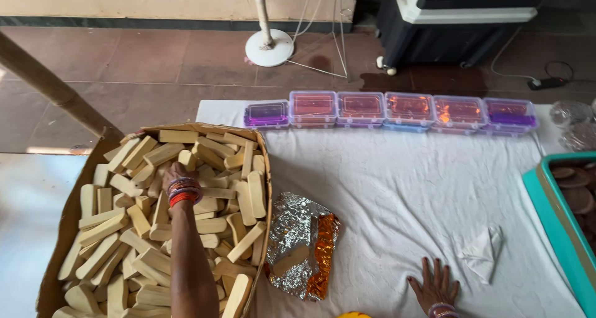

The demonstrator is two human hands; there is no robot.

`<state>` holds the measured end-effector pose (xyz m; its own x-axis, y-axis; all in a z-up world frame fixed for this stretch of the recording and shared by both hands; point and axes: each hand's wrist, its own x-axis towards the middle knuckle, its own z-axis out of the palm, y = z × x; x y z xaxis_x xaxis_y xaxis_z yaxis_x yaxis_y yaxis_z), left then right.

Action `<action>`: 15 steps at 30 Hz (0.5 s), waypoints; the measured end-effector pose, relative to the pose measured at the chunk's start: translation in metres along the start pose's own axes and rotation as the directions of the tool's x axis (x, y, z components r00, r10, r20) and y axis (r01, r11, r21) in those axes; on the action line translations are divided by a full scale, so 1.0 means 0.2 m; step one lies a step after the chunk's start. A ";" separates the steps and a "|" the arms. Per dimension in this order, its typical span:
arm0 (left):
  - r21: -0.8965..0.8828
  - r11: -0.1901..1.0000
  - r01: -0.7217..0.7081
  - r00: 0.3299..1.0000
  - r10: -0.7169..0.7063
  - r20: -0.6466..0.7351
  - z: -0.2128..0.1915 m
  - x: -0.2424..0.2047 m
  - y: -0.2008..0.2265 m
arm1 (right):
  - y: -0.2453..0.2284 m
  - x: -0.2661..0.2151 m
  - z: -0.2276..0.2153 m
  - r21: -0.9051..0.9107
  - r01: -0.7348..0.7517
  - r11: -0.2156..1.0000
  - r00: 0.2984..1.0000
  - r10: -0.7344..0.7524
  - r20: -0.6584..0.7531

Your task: Wrapping wooden blocks in foil and placing them in plastic containers.

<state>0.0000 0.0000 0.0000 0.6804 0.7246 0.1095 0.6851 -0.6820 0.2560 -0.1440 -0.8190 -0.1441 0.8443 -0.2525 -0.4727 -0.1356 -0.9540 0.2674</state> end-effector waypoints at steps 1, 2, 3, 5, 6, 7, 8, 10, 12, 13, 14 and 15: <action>-0.001 0.997 0.078 0.973 -0.076 0.219 -0.13 -0.05 0.08 | 0.01 -0.03 -0.02 0.096 0.033 0.995 0.999 -0.034 0.003; -0.001 0.998 0.059 0.971 -0.057 0.232 -0.12 -0.05 0.03 | -0.01 -0.07 -0.05 0.101 0.012 0.995 1.000 -0.014 0.014; 0.017 0.999 -0.038 0.998 0.037 0.052 -0.10 -0.05 -0.01 | -0.02 -0.10 -0.09 0.131 0.068 0.989 0.997 -0.065 -0.028; 0.041 0.987 -0.155 0.982 0.158 -0.107 -0.21 -0.10 0.02 | -0.05 -0.16 -0.16 0.159 0.096 0.983 0.994 -0.088 -0.058; 0.067 0.995 -0.067 0.991 0.074 -0.112 -0.34 -0.16 0.08 | -0.06 -0.18 -0.19 0.176 0.130 0.976 0.991 -0.126 -0.035; 0.089 0.996 0.029 0.993 -0.019 -0.114 -0.44 -0.24 0.14 | -0.04 -0.18 -0.24 0.184 0.163 0.969 0.986 -0.163 -0.015; 0.079 0.997 0.012 0.996 -0.005 -0.088 -0.48 -0.35 0.19 | -0.01 -0.20 -0.22 0.176 0.134 0.975 0.991 -0.136 -0.002; -0.079 0.958 -0.276 0.882 0.219 -0.418 -0.63 -0.56 0.26 | 0.01 -0.20 -0.22 0.211 0.205 0.956 0.968 -0.167 -0.186; -0.281 0.877 -0.390 0.909 0.318 -0.269 -0.70 -0.79 0.48 | 0.08 -0.14 -0.20 0.301 0.256 0.919 0.940 -0.163 -0.301; -0.474 0.763 -0.441 0.893 0.427 -0.143 -0.76 -0.91 0.57 | 0.09 -0.11 -0.19 0.384 0.328 0.863 0.896 -0.156 -0.416; -0.466 0.768 -0.439 0.894 0.425 -0.142 -0.79 -1.05 0.69 | 0.14 -0.06 -0.23 0.386 0.334 0.860 0.896 -0.162 -0.413; -0.530 0.726 -0.437 0.870 0.491 -0.045 -0.82 -1.18 0.81 | 0.19 -0.01 -0.26 0.343 0.299 0.891 0.845 -0.079 -0.530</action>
<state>-0.0920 -0.2666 0.1724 0.9166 0.2999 0.2643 0.0618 -0.7595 0.6475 -0.1228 -0.8455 -0.0890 0.9983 -0.0521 0.0244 -0.0465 -0.9805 -0.1911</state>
